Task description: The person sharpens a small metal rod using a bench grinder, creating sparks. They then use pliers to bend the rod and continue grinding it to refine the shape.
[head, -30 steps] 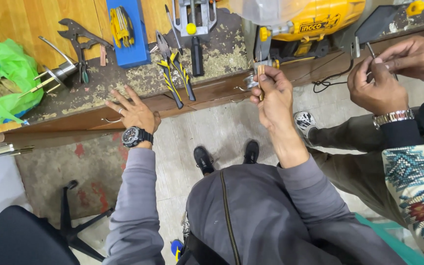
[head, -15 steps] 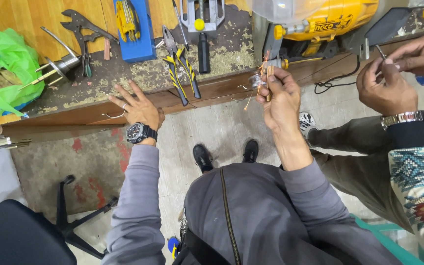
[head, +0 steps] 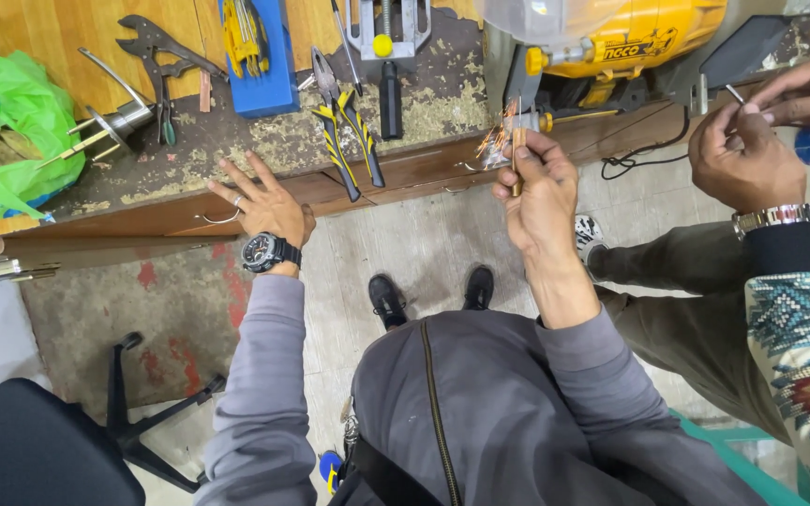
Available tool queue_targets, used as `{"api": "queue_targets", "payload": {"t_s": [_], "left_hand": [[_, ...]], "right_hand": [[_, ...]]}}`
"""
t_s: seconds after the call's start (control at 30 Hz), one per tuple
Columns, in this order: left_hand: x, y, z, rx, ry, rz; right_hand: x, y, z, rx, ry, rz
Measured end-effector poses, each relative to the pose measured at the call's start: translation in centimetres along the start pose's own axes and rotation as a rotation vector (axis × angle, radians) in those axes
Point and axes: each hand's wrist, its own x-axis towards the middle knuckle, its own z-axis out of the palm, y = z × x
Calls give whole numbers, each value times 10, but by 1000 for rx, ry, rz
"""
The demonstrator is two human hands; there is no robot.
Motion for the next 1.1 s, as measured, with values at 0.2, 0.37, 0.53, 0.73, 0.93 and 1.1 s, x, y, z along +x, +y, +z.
{"api": "queue_targets", "payload": {"t_s": [0.2, 0.37, 0.53, 0.73, 0.93, 1.1], "left_hand": [[-20, 8, -27, 3, -14, 7], [-22, 7, -31, -6, -28, 12], [-18, 8, -28, -14, -33, 0], [3, 2, 4, 43, 10, -37], [-19, 7, -26, 2, -14, -1], [-18, 6, -25, -8, -11, 11]], "right_hand": [[2, 1, -1, -4, 6, 2], [-3, -4, 1, -27, 5, -1], [-20, -25, -2, -81, -34, -10], [-30, -38, -3, -59, -45, -19], [-11, -32, -5, -128, -16, -68], [12, -18, -10, -97, 3, -76]]}}
